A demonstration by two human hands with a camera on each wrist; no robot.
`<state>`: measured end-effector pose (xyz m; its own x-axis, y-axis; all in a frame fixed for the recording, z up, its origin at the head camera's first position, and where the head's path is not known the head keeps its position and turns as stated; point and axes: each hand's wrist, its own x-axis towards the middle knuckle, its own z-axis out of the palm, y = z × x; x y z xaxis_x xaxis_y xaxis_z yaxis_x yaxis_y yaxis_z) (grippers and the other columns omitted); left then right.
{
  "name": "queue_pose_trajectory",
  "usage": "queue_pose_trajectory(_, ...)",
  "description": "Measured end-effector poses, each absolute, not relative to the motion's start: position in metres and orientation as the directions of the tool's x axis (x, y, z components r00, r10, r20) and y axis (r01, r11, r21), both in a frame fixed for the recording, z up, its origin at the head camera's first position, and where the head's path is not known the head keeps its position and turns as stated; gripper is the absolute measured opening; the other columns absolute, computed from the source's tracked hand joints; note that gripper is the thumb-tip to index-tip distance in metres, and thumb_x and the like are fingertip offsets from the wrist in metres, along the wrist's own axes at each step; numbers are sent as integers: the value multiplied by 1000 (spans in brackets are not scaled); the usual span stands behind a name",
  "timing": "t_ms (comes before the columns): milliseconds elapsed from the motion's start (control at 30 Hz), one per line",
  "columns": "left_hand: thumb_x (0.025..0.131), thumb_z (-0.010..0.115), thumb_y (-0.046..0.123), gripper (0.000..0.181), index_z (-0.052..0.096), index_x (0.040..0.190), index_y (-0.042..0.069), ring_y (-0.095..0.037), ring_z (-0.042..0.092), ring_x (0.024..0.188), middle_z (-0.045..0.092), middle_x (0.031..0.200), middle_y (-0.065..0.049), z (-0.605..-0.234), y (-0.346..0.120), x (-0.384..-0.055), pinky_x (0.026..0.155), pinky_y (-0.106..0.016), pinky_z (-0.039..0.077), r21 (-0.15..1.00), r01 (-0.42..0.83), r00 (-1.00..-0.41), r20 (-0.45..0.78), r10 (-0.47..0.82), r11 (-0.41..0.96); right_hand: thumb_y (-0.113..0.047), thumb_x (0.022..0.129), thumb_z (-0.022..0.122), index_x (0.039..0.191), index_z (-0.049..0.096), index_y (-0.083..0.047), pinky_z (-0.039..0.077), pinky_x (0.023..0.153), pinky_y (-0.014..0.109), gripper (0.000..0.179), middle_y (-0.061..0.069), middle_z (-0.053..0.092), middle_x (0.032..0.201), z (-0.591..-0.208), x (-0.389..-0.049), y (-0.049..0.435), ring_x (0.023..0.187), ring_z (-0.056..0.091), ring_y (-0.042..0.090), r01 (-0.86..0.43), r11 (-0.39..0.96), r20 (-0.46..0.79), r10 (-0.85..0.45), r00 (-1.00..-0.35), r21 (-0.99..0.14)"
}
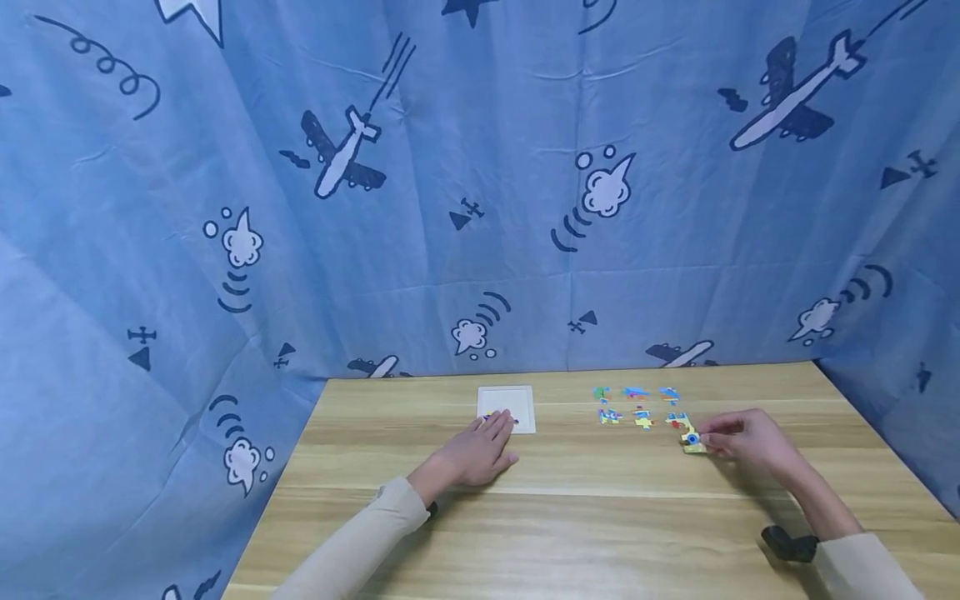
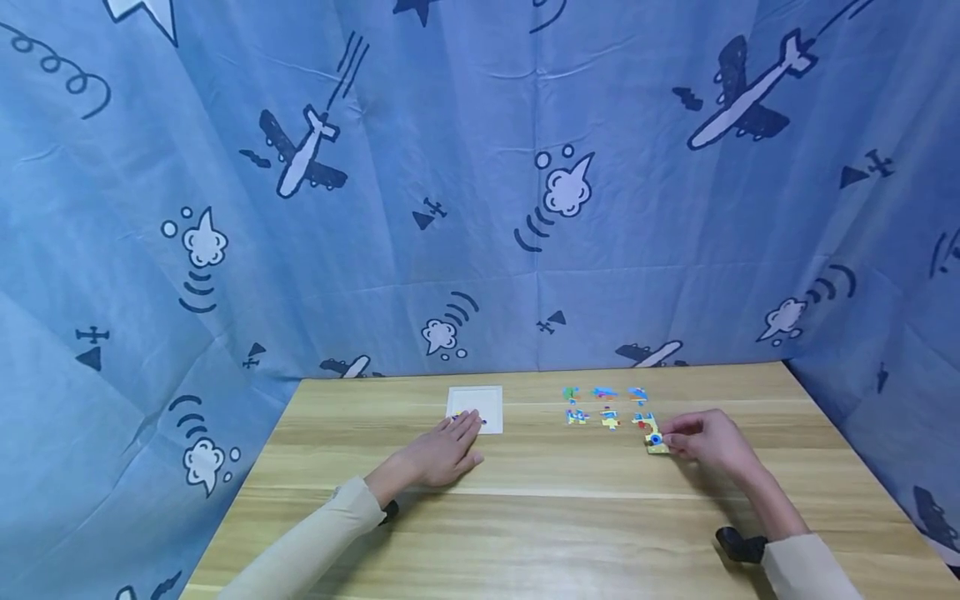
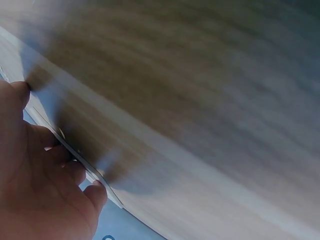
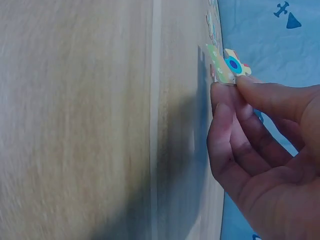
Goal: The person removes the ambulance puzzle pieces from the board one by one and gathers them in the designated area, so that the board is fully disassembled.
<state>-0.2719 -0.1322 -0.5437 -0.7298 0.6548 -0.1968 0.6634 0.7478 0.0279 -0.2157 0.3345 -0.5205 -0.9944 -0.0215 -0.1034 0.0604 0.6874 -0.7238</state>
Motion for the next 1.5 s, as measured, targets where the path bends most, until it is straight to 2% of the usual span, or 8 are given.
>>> queue_pose_trajectory(333, 114, 28, 48, 69, 20, 168, 6, -25, 17, 166, 17, 178, -11, -542, -132, -271, 136, -43, 22, 23, 667, -727, -198, 658, 744, -6, 98, 69, 120, 71, 14, 61, 64, 28, 29, 15, 80, 97, -528, -220, 335, 79, 71, 15, 97, 681, -138, -7, -990, -726)
queue_pose_trajectory(600, 114, 28, 49, 70, 21, 168, 5, -26, 18, 166, 17, 178, -11, -543, -132, -271, 136, -43, 22, 21, 670, -726, -192, 661, 742, -10, 94, 72, 116, 75, 8, 54, 59, 26, 29, 19, 78, 102, -526, -222, 329, 78, 64, 16, 113, 757, -137, 31, -990, -643)
queue_pose_trajectory(800, 114, 27, 50, 70, 19, 169, 6, -26, 16, 166, 15, 178, -11, -543, -131, -273, 136, -43, 20, 17, 663, -731, -202, 652, 749, -10, 94, 71, 115, 75, 9, 51, 58, 26, 28, 19, 77, 100, -524, -223, 325, 76, 62, 17, 121, 774, -140, 43, -989, -621)
queue_pose_trajectory(933, 114, 27, 49, 70, 18, 169, 5, -26, 14, 167, 14, 178, -11, -546, -131, -275, 136, -44, 19, 27, 661, -730, -208, 651, 750, -11, 93, 73, 113, 76, 9, 51, 60, 27, 28, 23, 78, 102, -524, -223, 324, 78, 62, 19, 112, 789, -129, 42, -991, -605)
queue_pose_trajectory(1133, 115, 27, 48, 69, 19, 168, 5, -26, 15, 167, 16, 178, -11, -548, -132, -274, 136, -44, 20, 33, 666, -727, -194, 659, 745, -10, 91, 74, 106, 80, 4, 49, 67, 29, 21, 26, 77, 107, -526, -223, 321, 90, 65, 26, 97, 819, -107, 43, -993, -565)
queue_pose_trajectory(1300, 114, 26, 49, 69, 19, 169, 6, -25, 14, 167, 14, 178, -10, -546, -133, -273, 136, -43, 20, 26, 667, -727, -200, 657, 745, -8, 91, 73, 106, 79, 6, 50, 65, 30, 21, 23, 78, 102, -527, -224, 319, 84, 64, 23, 117, 816, -125, 55, -991, -567)
queue_pose_trajectory(1500, 114, 26, 49, 69, 19, 169, 7, -24, 15, 167, 15, 178, -9, -544, -133, -272, 136, -43, 20, 31, 662, -730, -201, 653, 749, -8, 92, 74, 108, 79, 5, 50, 65, 29, 22, 23, 77, 102, -525, -227, 318, 86, 65, 25, 131, 820, -140, 63, -988, -557)
